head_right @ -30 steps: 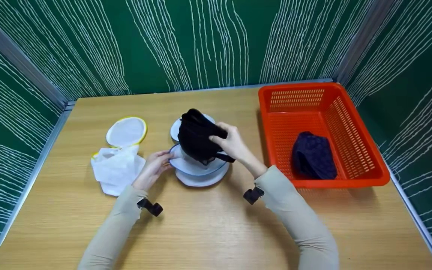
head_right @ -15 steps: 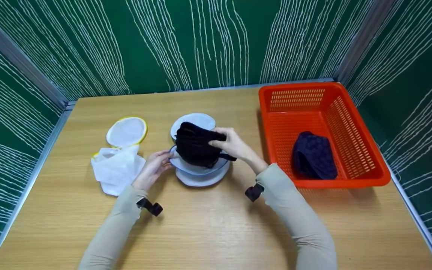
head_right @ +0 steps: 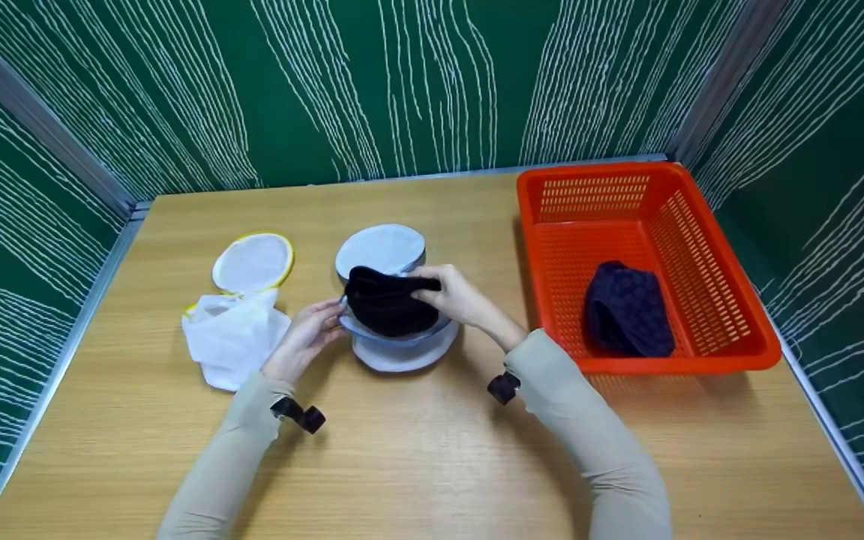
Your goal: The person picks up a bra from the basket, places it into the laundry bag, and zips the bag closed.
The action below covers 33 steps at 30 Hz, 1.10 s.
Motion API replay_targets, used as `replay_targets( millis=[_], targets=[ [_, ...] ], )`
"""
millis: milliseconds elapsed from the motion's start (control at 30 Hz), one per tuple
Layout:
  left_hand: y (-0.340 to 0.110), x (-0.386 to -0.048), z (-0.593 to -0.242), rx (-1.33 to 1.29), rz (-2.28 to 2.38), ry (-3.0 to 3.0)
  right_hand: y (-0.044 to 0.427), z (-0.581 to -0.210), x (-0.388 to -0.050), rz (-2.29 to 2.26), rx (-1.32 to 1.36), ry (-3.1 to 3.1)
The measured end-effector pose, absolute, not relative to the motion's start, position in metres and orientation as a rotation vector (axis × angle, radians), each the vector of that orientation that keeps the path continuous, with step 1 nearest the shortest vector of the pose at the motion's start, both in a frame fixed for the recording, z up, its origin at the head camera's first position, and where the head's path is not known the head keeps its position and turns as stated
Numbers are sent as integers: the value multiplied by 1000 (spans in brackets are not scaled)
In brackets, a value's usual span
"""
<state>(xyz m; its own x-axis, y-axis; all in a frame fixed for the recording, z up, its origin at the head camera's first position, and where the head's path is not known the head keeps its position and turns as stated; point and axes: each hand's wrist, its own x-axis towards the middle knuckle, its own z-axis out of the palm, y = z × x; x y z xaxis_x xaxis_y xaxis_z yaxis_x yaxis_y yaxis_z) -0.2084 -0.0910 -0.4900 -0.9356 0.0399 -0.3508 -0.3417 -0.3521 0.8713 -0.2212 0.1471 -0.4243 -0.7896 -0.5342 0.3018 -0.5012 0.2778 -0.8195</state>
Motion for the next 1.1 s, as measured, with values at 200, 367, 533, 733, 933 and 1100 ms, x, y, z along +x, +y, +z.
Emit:
replay_targets(
  millis=[200, 367, 533, 733, 933, 1100],
  targets=[
    [-90, -207, -485, -383, 2380, 1590, 147, -439, -226, -1474, -1141, 2591],
    [-90, -207, -480, -412, 2410, 1546, 145, -442, -224, -1403, -1237, 2666],
    [-89, -206, -473, -418, 2453, 1491, 143, -447, -223, -1258, -1339, 2764],
    [-87, -204, -469, -410, 2487, 1473, 139, -451, -220, -1014, -1383, 2919],
    [-86, -199, -466, -358, 2505, 1484, 131, -451, -215, -802, -1480, 3009],
    [-84, -195, -464, -307, 2511, 1496, 121, -455, -215, -688, -1604, 3068]
  ],
)
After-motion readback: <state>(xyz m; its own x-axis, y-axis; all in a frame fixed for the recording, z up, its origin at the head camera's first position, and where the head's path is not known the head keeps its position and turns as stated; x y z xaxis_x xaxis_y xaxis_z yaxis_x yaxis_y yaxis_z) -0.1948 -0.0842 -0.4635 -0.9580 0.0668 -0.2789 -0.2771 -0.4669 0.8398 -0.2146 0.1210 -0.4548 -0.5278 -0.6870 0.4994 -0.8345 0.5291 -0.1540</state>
